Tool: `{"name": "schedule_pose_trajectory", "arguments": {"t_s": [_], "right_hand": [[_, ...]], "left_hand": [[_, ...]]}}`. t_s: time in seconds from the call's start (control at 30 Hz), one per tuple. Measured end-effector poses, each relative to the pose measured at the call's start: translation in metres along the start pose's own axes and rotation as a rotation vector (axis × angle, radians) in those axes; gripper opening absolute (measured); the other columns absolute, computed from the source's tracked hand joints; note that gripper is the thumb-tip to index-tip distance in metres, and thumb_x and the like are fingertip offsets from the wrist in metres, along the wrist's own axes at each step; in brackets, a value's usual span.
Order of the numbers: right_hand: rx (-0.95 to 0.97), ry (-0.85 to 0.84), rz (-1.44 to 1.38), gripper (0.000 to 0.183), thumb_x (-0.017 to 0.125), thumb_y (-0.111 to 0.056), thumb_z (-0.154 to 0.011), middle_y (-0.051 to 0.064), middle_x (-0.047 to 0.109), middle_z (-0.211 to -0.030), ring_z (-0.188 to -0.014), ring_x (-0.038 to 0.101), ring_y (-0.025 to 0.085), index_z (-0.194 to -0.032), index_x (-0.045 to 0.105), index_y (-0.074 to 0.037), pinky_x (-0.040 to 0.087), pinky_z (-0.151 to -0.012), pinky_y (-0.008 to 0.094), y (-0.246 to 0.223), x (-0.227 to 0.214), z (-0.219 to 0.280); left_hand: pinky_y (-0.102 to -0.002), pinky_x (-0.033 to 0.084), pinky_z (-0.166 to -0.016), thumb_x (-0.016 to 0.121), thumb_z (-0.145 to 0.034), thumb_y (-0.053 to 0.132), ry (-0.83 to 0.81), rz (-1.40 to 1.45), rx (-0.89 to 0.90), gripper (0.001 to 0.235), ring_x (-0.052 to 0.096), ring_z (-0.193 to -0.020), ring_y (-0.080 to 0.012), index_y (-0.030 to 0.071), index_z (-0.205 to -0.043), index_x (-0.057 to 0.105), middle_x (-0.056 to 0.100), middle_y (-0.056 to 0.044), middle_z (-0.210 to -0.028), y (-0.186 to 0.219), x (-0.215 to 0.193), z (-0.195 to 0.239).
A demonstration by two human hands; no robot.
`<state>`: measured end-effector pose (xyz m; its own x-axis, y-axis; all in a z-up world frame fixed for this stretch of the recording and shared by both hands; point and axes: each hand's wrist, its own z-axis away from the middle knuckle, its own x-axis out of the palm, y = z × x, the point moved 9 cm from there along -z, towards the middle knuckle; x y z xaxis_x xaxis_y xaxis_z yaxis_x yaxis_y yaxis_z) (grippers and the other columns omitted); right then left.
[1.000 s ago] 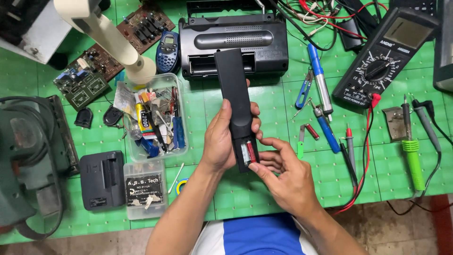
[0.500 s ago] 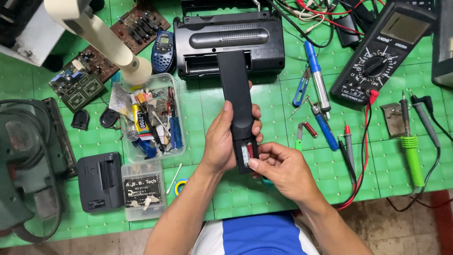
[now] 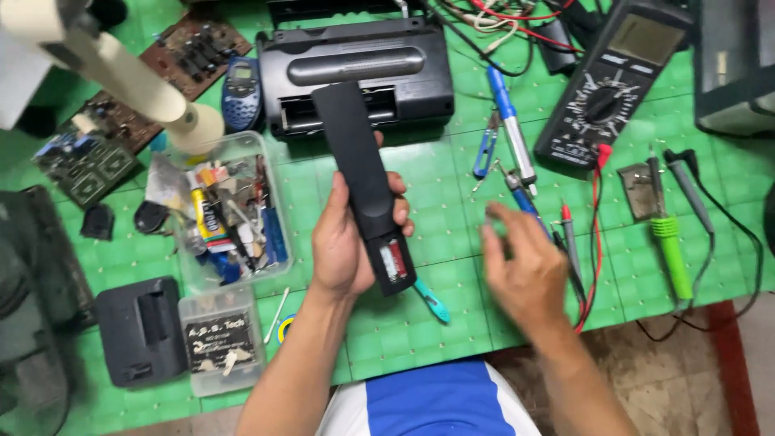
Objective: A person disassembles a television remote control, inspects the internal circuit board, and tests the battery terminals using a multimeter.
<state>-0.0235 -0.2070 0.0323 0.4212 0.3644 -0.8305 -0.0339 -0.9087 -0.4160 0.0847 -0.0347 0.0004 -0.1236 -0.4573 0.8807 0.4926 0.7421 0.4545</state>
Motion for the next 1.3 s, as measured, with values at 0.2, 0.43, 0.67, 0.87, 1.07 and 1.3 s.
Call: {"name": "schedule_pose_trajectory", "arguments": {"t_s": [0.2, 0.43, 0.67, 0.87, 1.07, 1.3], "right_hand": [[-0.087, -0.082, 0.461, 0.038, 0.07, -0.019, -0.097, -0.002, 0.065, -0.104, -0.089, 0.073, 0.019, -0.134, 0.07, -0.027, 0.062, -0.071, 0.037, 0.024, 0.018, 0.001], [-0.154, -0.012, 0.553, 0.025, 0.071, -0.025, -0.1, -0.01, 0.06, -0.094, -0.08, 0.071, 0.01, -0.122, 0.072, -0.035, 0.06, -0.071, 0.026, 0.042, 0.031, 0.011], [0.321, -0.117, -0.682, 0.023, 0.06, -0.007, -0.104, 0.013, 0.068, -0.099, -0.072, 0.071, 0.022, -0.127, 0.063, -0.005, 0.059, -0.051, 0.028, 0.05, 0.03, 0.006], [0.577, -0.272, -1.479, 0.03, 0.055, -0.009, -0.102, 0.02, 0.067, -0.094, -0.063, 0.074, 0.023, -0.13, 0.056, 0.002, 0.066, -0.045, 0.028, 0.037, 0.063, 0.015], [0.601, -0.312, -1.547, 0.032, 0.053, -0.008, -0.103, 0.024, 0.067, -0.092, -0.058, 0.074, 0.024, -0.132, 0.054, 0.005, 0.068, -0.045, 0.03, 0.028, 0.067, 0.014], [0.569, -0.365, -1.58, 0.038, 0.06, -0.004, -0.098, 0.022, 0.068, -0.092, -0.062, 0.076, 0.026, -0.134, 0.052, 0.005, 0.069, -0.052, 0.032, 0.02, 0.069, 0.013]], "left_hand": [[-0.041, 0.062, -0.07, 0.034, -0.112, 0.046, -0.02, 0.007, 0.015, 0.059, 0.064, -0.079, -0.0255, -0.006, -0.121, 0.061, 0.066, -0.02, -0.103, 0.002, 0.008, 0.003], [-0.041, 0.063, -0.07, 0.034, -0.112, 0.047, -0.027, 0.02, 0.019, 0.06, 0.067, -0.079, -0.0249, -0.007, -0.119, 0.061, 0.067, -0.02, -0.1, 0.001, 0.006, 0.002], [-0.042, 0.062, -0.069, 0.037, -0.113, 0.043, -0.033, 0.066, 0.017, 0.055, 0.065, -0.08, -0.0268, -0.006, -0.119, 0.062, 0.066, -0.023, -0.109, -0.001, 0.002, 0.003], [-0.041, 0.062, -0.068, 0.036, -0.112, 0.044, -0.02, 0.033, -0.011, 0.056, 0.066, -0.078, -0.0248, -0.005, -0.117, 0.062, 0.067, -0.021, -0.105, -0.002, 0.005, 0.001], [-0.041, 0.062, -0.068, 0.035, -0.112, 0.042, -0.021, 0.016, 0.001, 0.054, 0.065, -0.078, -0.0252, -0.004, -0.116, 0.063, 0.067, -0.021, -0.106, 0.0, 0.007, 0.003], [-0.042, 0.062, -0.068, 0.036, -0.113, 0.041, -0.025, 0.01, 0.018, 0.053, 0.065, -0.078, -0.0254, -0.004, -0.116, 0.064, 0.067, -0.021, -0.106, 0.001, 0.008, 0.003]]}}
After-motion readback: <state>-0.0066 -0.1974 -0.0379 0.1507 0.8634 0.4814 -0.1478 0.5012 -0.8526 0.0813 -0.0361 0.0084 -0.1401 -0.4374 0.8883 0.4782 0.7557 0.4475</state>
